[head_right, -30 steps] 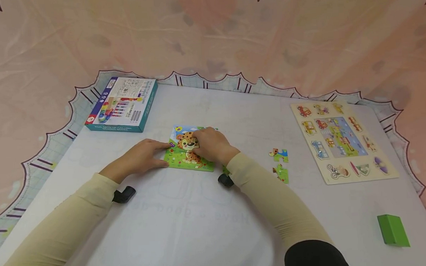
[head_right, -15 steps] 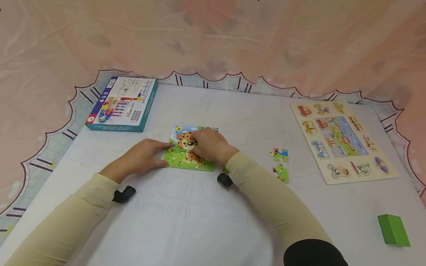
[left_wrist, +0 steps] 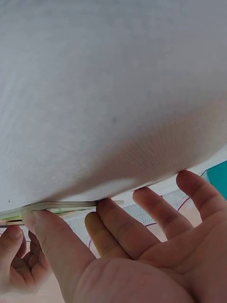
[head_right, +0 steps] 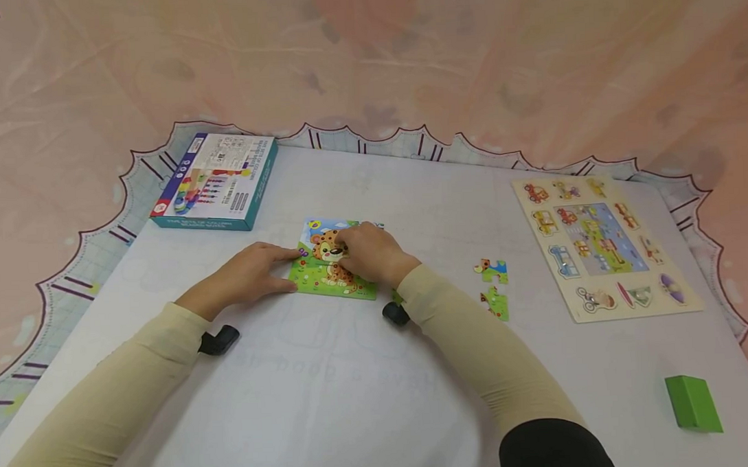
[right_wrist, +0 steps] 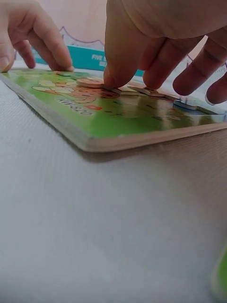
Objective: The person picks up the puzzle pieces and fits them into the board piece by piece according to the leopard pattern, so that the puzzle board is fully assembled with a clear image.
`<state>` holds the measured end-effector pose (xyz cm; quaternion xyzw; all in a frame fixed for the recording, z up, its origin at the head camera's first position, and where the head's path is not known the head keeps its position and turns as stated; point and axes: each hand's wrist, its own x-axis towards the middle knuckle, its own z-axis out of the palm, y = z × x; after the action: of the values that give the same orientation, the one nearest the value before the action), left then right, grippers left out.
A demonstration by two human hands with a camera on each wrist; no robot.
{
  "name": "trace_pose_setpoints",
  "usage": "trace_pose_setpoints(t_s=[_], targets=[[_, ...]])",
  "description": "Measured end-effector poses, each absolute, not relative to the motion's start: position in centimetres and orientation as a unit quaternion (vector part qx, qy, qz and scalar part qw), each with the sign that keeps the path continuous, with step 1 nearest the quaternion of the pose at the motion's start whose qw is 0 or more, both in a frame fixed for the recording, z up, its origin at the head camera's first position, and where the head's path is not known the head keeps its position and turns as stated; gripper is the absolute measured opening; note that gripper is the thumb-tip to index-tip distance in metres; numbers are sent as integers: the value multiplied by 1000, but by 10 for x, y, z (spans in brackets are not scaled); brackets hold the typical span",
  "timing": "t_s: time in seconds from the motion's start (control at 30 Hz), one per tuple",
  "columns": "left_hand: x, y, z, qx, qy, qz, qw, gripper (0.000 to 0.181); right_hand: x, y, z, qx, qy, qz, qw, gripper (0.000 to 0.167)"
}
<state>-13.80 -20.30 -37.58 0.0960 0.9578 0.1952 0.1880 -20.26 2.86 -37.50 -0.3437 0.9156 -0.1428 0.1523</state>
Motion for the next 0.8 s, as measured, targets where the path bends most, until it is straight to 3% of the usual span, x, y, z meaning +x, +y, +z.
trace_pose_setpoints(t_s=[0.8], targets=[[-137, -202, -374, 96, 957, 195, 194, 64, -204, 26, -376, -337, 917, -143, 161, 38]])
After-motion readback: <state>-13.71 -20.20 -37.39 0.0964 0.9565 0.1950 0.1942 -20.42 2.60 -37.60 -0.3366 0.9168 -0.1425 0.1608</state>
